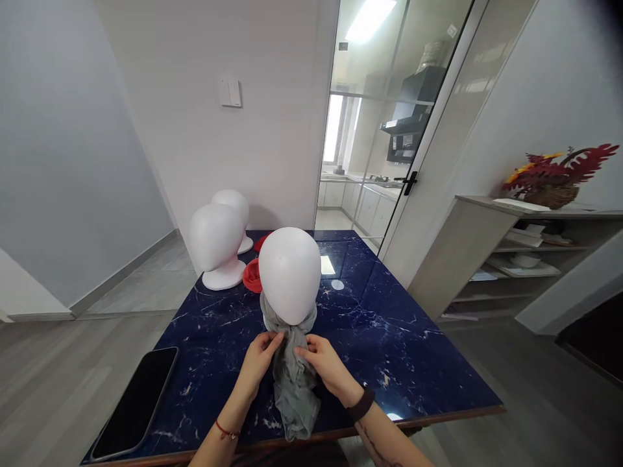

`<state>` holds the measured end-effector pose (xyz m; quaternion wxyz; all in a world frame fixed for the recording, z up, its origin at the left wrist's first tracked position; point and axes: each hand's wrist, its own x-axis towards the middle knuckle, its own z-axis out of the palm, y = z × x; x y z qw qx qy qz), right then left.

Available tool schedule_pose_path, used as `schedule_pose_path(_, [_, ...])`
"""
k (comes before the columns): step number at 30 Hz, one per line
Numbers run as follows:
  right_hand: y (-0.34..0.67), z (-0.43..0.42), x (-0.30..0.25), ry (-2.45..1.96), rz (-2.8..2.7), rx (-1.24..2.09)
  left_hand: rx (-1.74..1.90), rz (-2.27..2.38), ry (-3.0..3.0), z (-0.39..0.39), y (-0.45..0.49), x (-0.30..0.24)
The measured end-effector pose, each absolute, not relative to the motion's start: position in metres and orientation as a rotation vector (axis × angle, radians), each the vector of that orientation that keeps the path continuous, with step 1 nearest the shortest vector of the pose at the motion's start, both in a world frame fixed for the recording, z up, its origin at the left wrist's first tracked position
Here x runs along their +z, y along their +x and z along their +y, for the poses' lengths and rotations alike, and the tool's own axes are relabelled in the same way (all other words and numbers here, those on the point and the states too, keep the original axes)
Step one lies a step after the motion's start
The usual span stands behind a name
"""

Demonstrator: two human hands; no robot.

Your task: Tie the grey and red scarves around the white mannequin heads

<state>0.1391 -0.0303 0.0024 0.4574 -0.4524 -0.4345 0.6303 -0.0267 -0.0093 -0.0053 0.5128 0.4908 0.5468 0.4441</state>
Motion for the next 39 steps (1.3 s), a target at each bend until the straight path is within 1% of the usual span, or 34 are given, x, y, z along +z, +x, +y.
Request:
schedule_pose_path(2, [0.133, -0.037, 0.006, -1.030, -1.035, 1.754, 1.087, 1.270, 1.073, -0.011, -0.019, -0.005])
schedule_pose_path(4, [0.130, -0.043, 0.009, -1.020, -1.048, 1.860, 1.133, 1.201, 0.962, -0.013, -0.013, -0.003])
schedule_pose_path(10, [0.127, -0.055, 0.007, -1.009, -1.175, 1.880, 1.197, 1.130, 0.764, -0.013, 0.001, 0.003])
schedule_pose_path(12, [0.130, -0.057, 0.003, -1.084, -1.283, 1.747, 1.248, 1.107, 0.750, -0.014, 0.004, 0.003])
schedule_pose_path(15, [0.142, -0.056, -0.001, -1.272, -1.522, 1.330, 1.346, 1.212, 0.801, -0.018, 0.001, 0.000])
schedule_pose_path(16, [0.147, -0.055, -0.001, -1.315, -1.566, 1.209, 1.357, 1.270, 0.831, -0.021, -0.001, -0.003])
schedule_pose_path(18, [0.156, -0.050, -0.002, -1.384, -1.543, 1.066, 1.331, 1.349, 0.893, -0.025, -0.006, -0.009])
schedule_pose_path(20, [0.158, -0.045, -0.004, -1.441, -1.452, 1.033, 1.280, 1.362, 0.941, -0.028, -0.006, -0.016])
schedule_pose_path(21, [0.157, -0.043, -0.006, -1.449, -1.429, 1.069, 1.251, 1.341, 0.961, -0.029, -0.006, -0.020])
schedule_pose_path(25, [0.149, -0.042, -0.017, -1.313, -1.490, 1.441, 1.169, 1.217, 1.030, -0.030, -0.001, -0.025])
schedule_pose_path(26, [0.151, -0.041, -0.020, -1.307, -1.490, 1.470, 1.157, 1.215, 1.057, -0.031, -0.003, -0.025])
schedule_pose_path(28, [0.162, -0.035, -0.024, -1.382, -1.465, 1.338, 1.155, 1.261, 1.141, -0.033, -0.010, -0.024])
schedule_pose_path(31, [0.195, -0.010, -0.025, -1.444, -1.464, 0.938, 1.222, 1.383, 1.236, -0.027, -0.030, -0.025])
schedule_pose_path(32, [0.205, 0.002, -0.024, -1.424, -1.475, 0.850, 1.249, 1.427, 1.234, -0.021, -0.037, -0.025])
schedule_pose_path(35, [0.222, 0.042, -0.022, -1.431, -1.551, 0.712, 1.259, 1.553, 1.186, 0.004, -0.050, -0.023])
schedule_pose_path(39, [0.209, 0.072, -0.023, -1.533, -1.689, 0.609, 1.135, 1.581, 1.272, 0.031, -0.046, -0.017])
